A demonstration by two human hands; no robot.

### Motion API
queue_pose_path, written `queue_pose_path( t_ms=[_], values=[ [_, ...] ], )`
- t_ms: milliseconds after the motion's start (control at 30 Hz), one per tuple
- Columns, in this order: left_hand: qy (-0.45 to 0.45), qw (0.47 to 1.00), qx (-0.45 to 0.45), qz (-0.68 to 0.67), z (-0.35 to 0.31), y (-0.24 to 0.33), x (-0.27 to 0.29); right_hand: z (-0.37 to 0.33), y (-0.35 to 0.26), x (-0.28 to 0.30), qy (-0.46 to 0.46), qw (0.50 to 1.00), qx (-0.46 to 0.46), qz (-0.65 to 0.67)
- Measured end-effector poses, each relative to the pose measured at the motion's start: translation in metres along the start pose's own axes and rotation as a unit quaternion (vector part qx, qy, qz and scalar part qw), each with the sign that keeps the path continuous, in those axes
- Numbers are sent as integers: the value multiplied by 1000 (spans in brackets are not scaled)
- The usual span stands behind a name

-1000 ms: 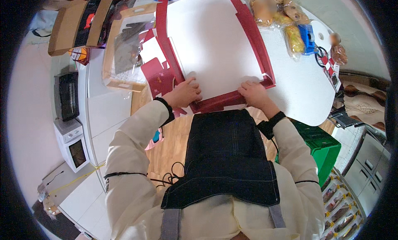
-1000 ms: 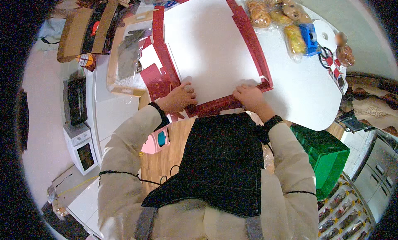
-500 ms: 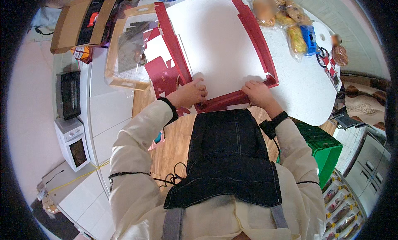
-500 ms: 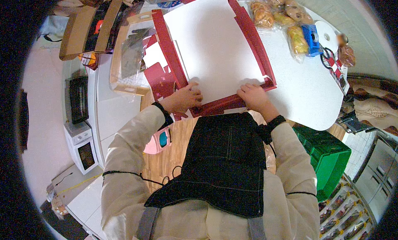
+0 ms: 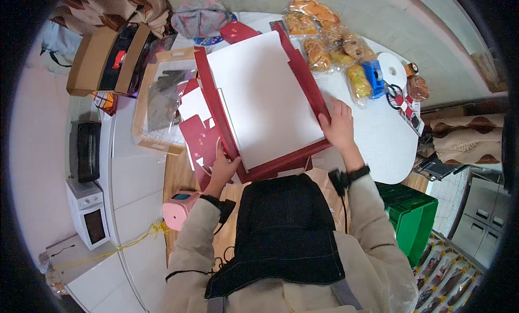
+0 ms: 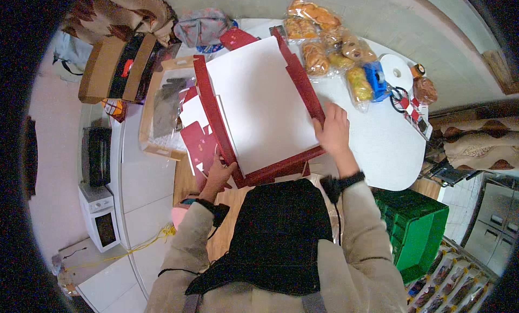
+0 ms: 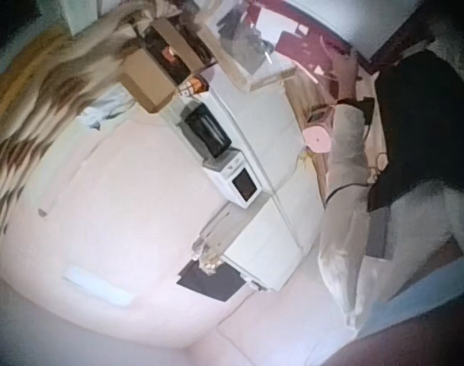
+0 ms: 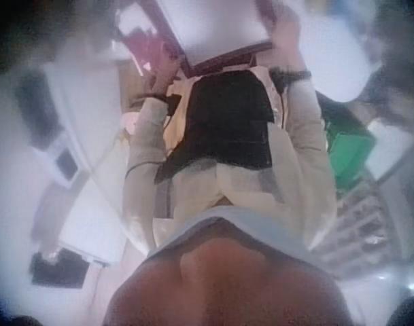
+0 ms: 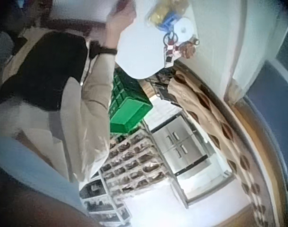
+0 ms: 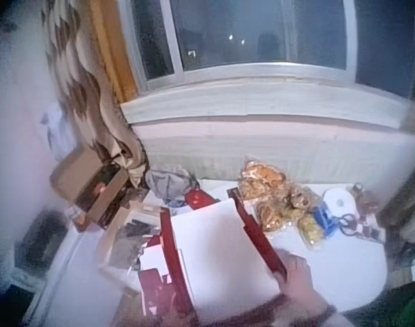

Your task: The person unpacks a flat-packed red and white cardboard box from a plastic bag. They then fold the box along its pre-scored lines and tuck the flaps to assemble it into a three-dimensional container.

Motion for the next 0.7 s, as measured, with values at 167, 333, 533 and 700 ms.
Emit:
queue_pose_path(
  t_ms=[167,333,533,700],
  values=[
    [114,983,-89,112,30,-25,-12,28,72,-74,-192,934,-118,278],
    [172,973,-110,110,26,-44,3,7,41,-47,-102,923,-125,349],
    [319,904,-267,98,-39,45,22,-30,-27,22,27,926,-79,369],
    [-68,890,-412,-185,-143,211,3,-40,-66,63,86,942,-36,323]
  ],
)
Point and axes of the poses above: each hand's wrist, its own z-axis towards the middle knuckle, its own x-axis out of the back of the hand, y = z × x, the point moved 5 cm from there along z, towards the middle knuckle, and after that the axes turned 7 degrees about x, right-handed, at the moved point
